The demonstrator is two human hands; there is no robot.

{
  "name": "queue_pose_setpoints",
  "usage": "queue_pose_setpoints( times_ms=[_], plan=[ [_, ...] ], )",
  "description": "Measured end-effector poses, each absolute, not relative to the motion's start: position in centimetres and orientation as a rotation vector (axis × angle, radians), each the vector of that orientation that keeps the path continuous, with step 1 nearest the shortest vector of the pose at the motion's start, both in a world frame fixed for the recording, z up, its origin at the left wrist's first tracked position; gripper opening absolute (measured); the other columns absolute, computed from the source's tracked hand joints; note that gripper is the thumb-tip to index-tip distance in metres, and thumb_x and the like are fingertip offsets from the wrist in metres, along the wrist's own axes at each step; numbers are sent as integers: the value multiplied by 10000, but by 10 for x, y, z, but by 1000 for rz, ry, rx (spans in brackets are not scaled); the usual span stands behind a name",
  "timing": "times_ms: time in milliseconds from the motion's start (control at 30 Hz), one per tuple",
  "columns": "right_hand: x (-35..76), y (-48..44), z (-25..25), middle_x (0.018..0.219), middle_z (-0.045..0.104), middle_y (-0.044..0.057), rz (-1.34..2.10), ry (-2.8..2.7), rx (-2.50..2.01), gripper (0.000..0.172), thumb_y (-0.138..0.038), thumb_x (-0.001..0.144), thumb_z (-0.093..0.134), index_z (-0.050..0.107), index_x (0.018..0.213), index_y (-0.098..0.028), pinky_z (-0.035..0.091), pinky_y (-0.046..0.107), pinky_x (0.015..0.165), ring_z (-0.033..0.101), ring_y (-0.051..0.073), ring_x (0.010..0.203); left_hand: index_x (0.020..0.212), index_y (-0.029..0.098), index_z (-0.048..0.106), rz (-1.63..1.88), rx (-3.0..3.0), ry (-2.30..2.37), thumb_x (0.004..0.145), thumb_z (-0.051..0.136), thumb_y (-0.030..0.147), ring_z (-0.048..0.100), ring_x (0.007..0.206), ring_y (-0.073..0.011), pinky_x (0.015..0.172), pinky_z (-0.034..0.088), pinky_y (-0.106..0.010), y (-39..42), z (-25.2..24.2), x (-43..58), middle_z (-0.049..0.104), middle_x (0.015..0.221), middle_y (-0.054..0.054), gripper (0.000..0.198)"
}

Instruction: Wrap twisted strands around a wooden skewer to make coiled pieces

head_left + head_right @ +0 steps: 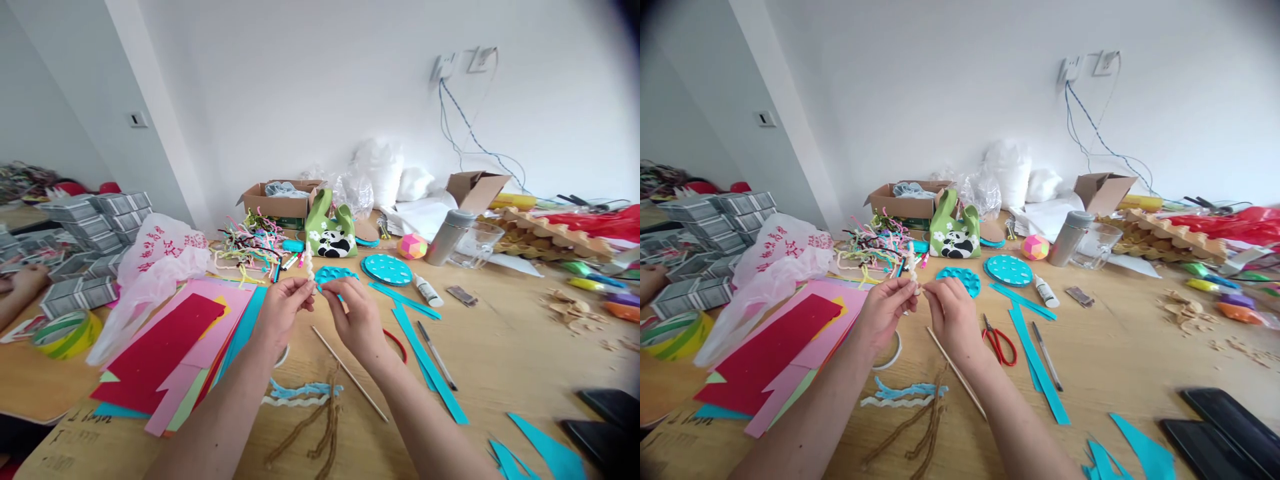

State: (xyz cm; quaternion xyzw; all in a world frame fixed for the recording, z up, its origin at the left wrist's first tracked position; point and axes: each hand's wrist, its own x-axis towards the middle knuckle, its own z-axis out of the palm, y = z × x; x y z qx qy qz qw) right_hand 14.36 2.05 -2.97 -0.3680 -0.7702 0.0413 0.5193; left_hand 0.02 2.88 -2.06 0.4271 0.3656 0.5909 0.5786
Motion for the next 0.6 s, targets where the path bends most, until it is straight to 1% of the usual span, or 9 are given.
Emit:
queue_pose_setpoints(
  times_ms=[100, 167, 267, 433, 600],
  plan=[
    [145, 23, -27, 806, 646, 42, 318, -1737, -943, 91, -187, 899, 530, 609, 855, -200, 459, 310, 703, 581, 177, 766, 730, 128, 692, 1371, 970, 828, 648, 775, 323, 541, 605, -96, 539, 432, -215, 30, -20, -2, 608, 670, -16, 227],
    [145, 23, -26, 790, 646, 32, 380, -1724, -943, 71, -199, 886, 554, 614, 848, -205, 461, 304, 686, 584, 172, 744, 733, 127, 694, 1355, 971, 799, 661, 770, 332, 542, 613, -95, 547, 437, -217, 30, -21, -2, 613, 696, -23, 231],
    [143, 22, -26, 812, 640, 37, 346, -1739, -882, 67, -190, 881, 560, 613, 845, -209, 464, 310, 702, 584, 178, 780, 731, 127, 697, 1324, 970, 753, 666, 772, 332, 529, 583, -81, 555, 432, -210, 30, -22, -2, 604, 673, -15, 228],
    [142, 19, -26, 823, 607, 46, 231, -1809, -832, 108, -165, 897, 527, 610, 847, -213, 464, 319, 721, 569, 184, 808, 702, 131, 700, 1291, 966, 744, 651, 787, 326, 517, 547, -71, 559, 420, -203, 29, -23, 1, 592, 609, -1, 219],
    [143, 19, -27, 845, 567, 57, 169, -1846, -844, 125, -136, 920, 465, 564, 876, -198, 456, 307, 712, 541, 178, 801, 745, 133, 726, 1287, 970, 733, 674, 774, 334, 517, 567, -71, 571, 420, -210, 28, -25, 3, 624, 658, -12, 218]
  ],
)
